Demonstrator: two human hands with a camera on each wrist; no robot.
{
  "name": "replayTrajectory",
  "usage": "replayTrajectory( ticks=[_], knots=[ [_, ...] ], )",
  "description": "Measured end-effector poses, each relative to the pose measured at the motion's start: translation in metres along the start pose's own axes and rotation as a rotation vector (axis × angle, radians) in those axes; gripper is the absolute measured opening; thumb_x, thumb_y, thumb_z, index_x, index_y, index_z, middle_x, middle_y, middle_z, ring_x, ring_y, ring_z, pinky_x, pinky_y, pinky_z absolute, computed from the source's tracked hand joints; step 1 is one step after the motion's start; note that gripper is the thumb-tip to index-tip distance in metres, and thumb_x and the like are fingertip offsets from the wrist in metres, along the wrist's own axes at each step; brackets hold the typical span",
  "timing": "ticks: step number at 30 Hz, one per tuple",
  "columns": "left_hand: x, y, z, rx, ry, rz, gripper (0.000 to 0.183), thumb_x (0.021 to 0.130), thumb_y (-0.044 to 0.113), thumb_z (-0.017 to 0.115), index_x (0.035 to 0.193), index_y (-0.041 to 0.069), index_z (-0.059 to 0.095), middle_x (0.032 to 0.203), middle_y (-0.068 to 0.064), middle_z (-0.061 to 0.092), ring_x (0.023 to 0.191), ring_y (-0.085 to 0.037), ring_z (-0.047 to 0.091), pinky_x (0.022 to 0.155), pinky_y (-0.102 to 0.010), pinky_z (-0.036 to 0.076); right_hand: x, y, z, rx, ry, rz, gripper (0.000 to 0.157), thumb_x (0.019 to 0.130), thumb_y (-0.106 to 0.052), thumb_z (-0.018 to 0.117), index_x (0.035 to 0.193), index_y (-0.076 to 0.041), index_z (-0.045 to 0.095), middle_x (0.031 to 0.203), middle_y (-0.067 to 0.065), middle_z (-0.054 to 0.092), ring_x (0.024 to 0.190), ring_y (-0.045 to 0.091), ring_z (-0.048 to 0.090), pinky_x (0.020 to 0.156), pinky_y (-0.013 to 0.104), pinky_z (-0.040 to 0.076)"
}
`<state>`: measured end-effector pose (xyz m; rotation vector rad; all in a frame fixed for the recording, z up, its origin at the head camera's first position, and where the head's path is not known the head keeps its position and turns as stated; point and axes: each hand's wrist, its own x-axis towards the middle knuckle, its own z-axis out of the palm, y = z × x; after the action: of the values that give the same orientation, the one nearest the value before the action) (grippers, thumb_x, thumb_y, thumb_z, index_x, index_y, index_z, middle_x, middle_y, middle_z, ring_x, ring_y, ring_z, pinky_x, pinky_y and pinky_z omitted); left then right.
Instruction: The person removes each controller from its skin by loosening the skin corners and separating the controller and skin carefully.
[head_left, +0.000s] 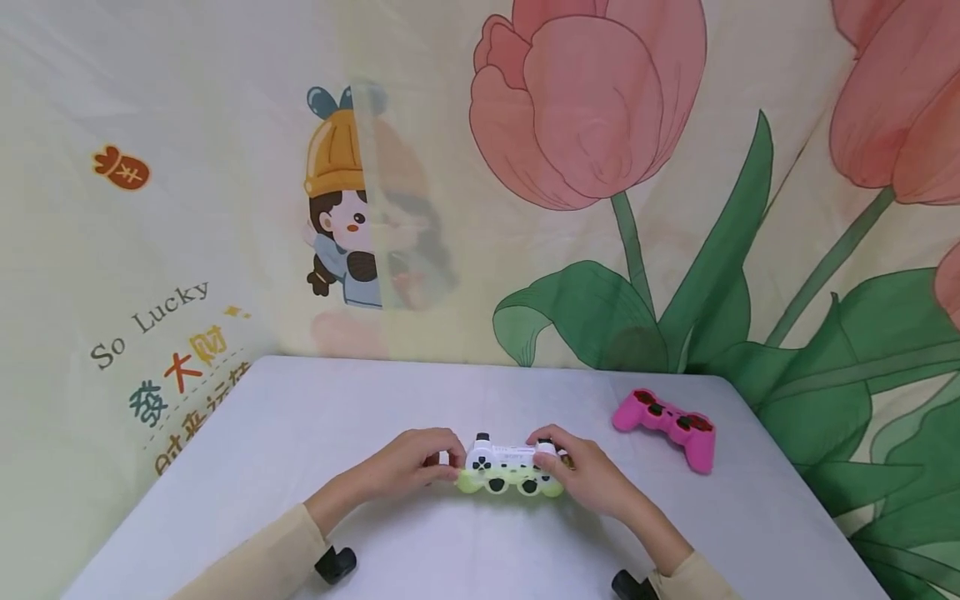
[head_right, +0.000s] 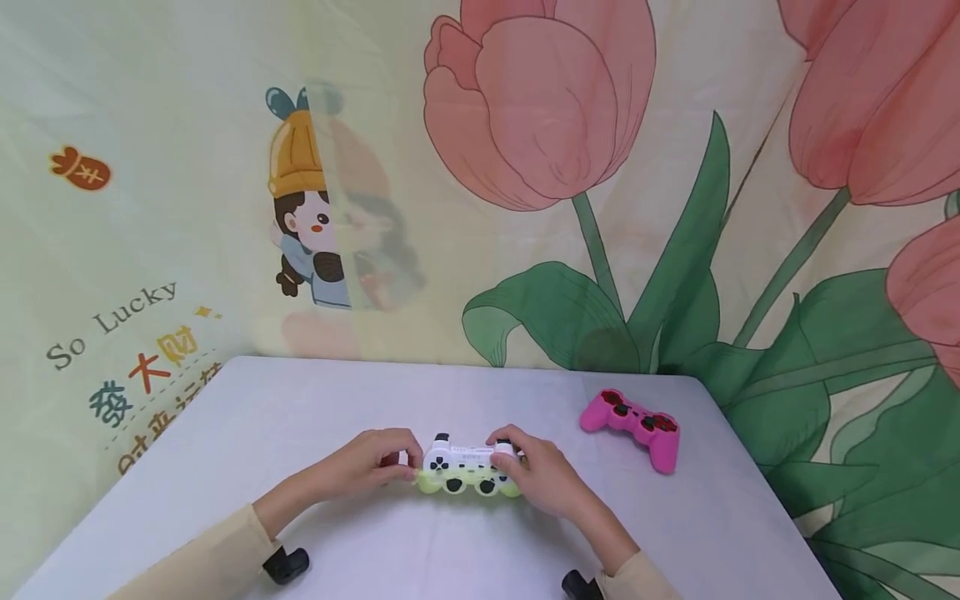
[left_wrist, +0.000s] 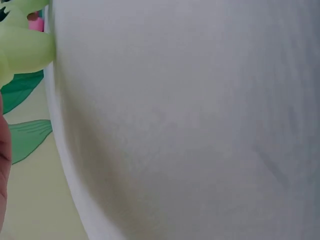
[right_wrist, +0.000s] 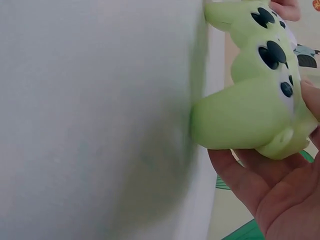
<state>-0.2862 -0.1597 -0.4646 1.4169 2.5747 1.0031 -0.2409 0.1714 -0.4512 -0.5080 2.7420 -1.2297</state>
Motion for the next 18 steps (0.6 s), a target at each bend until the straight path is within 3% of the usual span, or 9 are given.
replayTrajectory(
  ticks=[5, 12, 18],
  knots=[
    [0.000, 0.002, 0.003, -0.002, 0.073, -0.038, 0.016, 0.098, 0.024, 0.079, 0.109, 0.029, 0.069, 0.109, 0.014, 0.064, 0.078, -0.001, 0.057, 0.071, -0.023, 0.053, 0.001, 0.010, 0.006, 0.015, 0.026, 0.025, 0.032, 0.108, -0.043, 0.061, 0.138, -0.031, 0.061, 0.124, 0.002, 0.071, 0.100, 0.019, 0.062, 0.083, 0.038, 0.051],
    [0.006, 0.010, 0.007, -0.009, 0.132, -0.072, 0.026, 0.090, 0.023, 0.087, 0.105, 0.027, 0.067, 0.113, 0.012, 0.062, 0.096, -0.021, 0.065, 0.084, -0.031, 0.057, -0.003, 0.015, 0.006, 0.002, 0.049, 0.028, 0.045, 0.107, -0.046, 0.062, 0.150, -0.035, 0.057, 0.139, 0.006, 0.068, 0.113, 0.023, 0.061, 0.094, 0.052, 0.051],
    [0.011, 0.015, 0.014, -0.081, 0.179, -0.158, 0.028, 0.087, 0.016, 0.089, 0.098, 0.026, 0.065, 0.128, 0.005, 0.053, 0.109, -0.016, 0.062, 0.092, -0.033, 0.058, -0.007, 0.014, 0.003, 0.012, 0.032, 0.034, 0.052, 0.107, -0.046, 0.062, 0.156, -0.037, 0.050, 0.148, 0.011, 0.062, 0.123, 0.028, 0.059, 0.096, 0.052, 0.051]
  ],
)
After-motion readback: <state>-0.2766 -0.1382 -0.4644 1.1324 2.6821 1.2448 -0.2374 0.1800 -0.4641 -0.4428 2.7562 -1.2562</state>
